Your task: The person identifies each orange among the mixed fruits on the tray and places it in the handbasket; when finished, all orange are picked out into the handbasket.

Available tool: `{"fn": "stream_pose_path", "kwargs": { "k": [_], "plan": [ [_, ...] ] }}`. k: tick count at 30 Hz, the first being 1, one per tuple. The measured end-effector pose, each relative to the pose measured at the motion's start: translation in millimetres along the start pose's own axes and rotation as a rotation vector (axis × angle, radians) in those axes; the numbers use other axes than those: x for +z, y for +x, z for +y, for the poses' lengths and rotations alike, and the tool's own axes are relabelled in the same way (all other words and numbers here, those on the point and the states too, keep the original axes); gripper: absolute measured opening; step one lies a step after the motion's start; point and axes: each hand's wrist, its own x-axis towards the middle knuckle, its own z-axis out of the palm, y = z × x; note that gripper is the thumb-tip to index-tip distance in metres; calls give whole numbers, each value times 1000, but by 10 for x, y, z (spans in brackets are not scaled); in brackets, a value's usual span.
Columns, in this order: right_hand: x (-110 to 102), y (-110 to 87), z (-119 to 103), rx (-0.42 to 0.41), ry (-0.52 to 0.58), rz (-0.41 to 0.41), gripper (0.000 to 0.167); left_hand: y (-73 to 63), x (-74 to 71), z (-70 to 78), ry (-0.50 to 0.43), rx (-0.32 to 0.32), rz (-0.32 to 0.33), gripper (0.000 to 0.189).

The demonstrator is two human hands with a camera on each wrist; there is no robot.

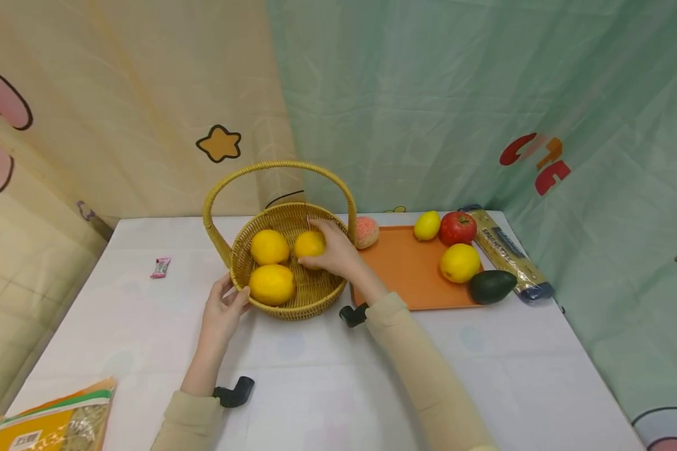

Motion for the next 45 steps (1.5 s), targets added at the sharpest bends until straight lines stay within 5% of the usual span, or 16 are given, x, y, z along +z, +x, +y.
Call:
{"fn": "stream_pose_path", "kwargs": {
  "k": [13, 19, 45],
  "plan": [
    [-367, -599, 76, -167, 202, 225, 35, 0, 1, -14, 4, -7, 3, 65],
    [-530, -810, 257, -196, 256, 306, 29, -3, -16, -18, 2, -4, 0, 66],
    [-1348, -1434, 1056, 257, 33, 417, 47, 9, -9, -18, -10, -14, -3, 65]
  ]
}}
